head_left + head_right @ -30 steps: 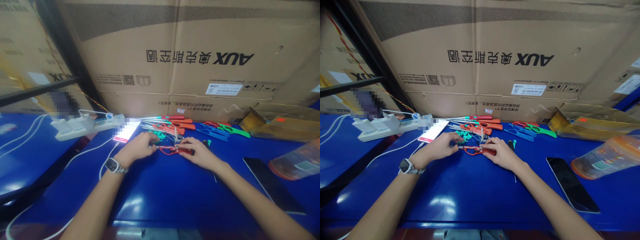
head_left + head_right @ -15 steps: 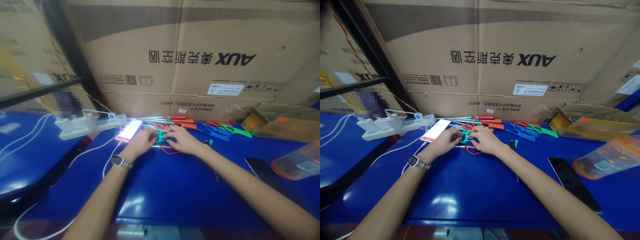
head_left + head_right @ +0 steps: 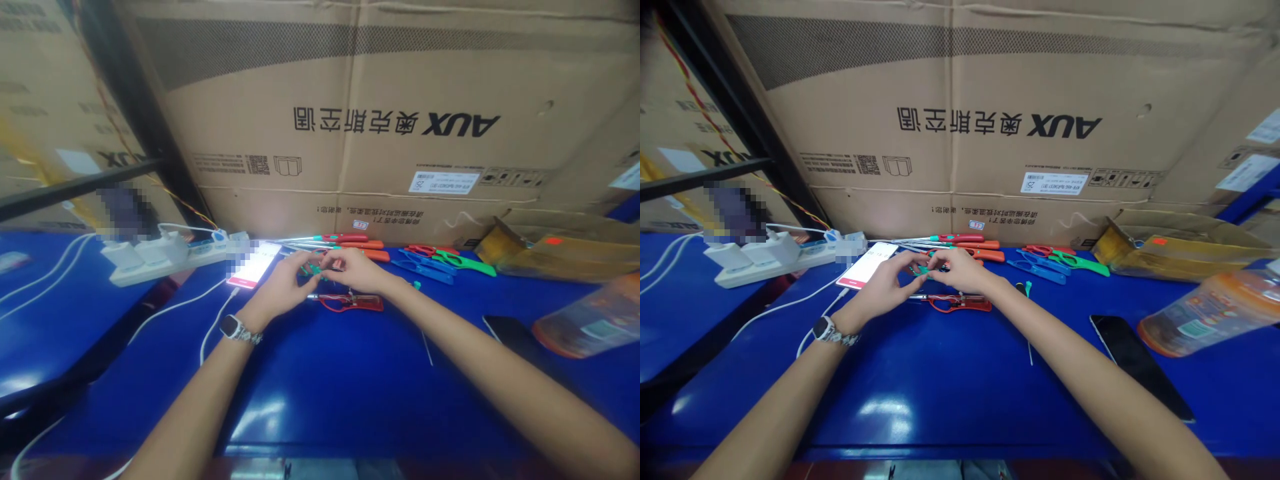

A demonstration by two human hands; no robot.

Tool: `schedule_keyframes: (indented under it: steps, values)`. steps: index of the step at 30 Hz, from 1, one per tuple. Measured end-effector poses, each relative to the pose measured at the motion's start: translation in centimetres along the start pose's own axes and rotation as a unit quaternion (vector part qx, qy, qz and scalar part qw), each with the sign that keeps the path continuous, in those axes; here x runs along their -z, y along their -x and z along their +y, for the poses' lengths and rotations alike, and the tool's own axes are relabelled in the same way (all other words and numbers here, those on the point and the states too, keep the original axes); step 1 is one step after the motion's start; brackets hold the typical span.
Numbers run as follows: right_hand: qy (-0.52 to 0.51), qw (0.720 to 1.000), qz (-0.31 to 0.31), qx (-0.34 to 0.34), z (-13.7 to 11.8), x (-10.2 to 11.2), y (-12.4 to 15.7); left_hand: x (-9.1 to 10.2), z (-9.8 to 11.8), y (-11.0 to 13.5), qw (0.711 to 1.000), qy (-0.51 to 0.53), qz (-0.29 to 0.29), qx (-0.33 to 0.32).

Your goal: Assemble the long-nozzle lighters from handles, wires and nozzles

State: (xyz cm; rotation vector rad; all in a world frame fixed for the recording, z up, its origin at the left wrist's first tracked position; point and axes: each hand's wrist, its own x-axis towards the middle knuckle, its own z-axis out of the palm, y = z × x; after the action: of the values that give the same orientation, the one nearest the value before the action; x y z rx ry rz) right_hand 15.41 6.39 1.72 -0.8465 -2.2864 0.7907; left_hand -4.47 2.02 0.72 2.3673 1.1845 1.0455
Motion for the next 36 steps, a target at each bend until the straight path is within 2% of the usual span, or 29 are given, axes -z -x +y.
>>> schedule_keyframes:
  steps: [2, 4, 6, 8, 10, 13, 16, 21, 25, 28, 36]
  values:
    - [-0.144, 0.988, 0.020, -0.048, 0.0, 0.2, 1.5, -0.3, 0.8, 0.0, 0.999, 0.033, -0.001, -0.026]
    - [-0.256, 0.962, 0.022, -0.096, 0.1, 0.2, 2.8, -0.7, 1.6, -0.1, 0.997, 0.048, -0.004, -0.053]
    - [-0.319, 0.937, 0.028, -0.143, 0.1, 0.0, 3.9, -1.1, 2.0, -0.2, 0.996, 0.054, -0.008, -0.072]
    - [-0.329, 0.929, 0.053, -0.159, 0.1, -0.3, 4.6, -1.2, 2.1, -0.2, 0.996, 0.054, -0.019, -0.074]
    - [-0.284, 0.945, 0.094, -0.135, -0.1, -0.7, 5.2, -1.0, 1.8, -0.3, 0.997, 0.046, -0.040, -0.056]
    - [-0.125, 0.978, 0.139, -0.089, -0.2, -1.1, 5.9, 0.0, 0.8, -0.2, 0.997, 0.021, -0.075, 0.000]
    - [0.013, 0.990, 0.124, -0.063, -0.1, -1.3, 6.6, 1.0, -0.3, 0.0, 0.990, 0.001, -0.120, 0.066]
    - [0.128, 0.987, 0.072, -0.062, -0.2, -1.7, 6.6, 1.5, -1.1, 0.3, 0.973, -0.018, -0.190, 0.132]
    - [0.146, 0.987, 0.036, -0.054, -0.1, -1.4, 6.9, 0.9, -1.4, 0.4, 0.968, -0.069, -0.201, 0.132]
    - [0.133, 0.990, 0.023, -0.039, 0.5, -0.7, 7.7, 0.7, -1.4, 0.5, 0.971, -0.067, -0.200, 0.115]
    - [0.086, 0.995, -0.011, -0.039, 1.4, 0.3, 8.7, 1.6, -1.1, -0.6, 0.974, -0.052, -0.199, 0.090]
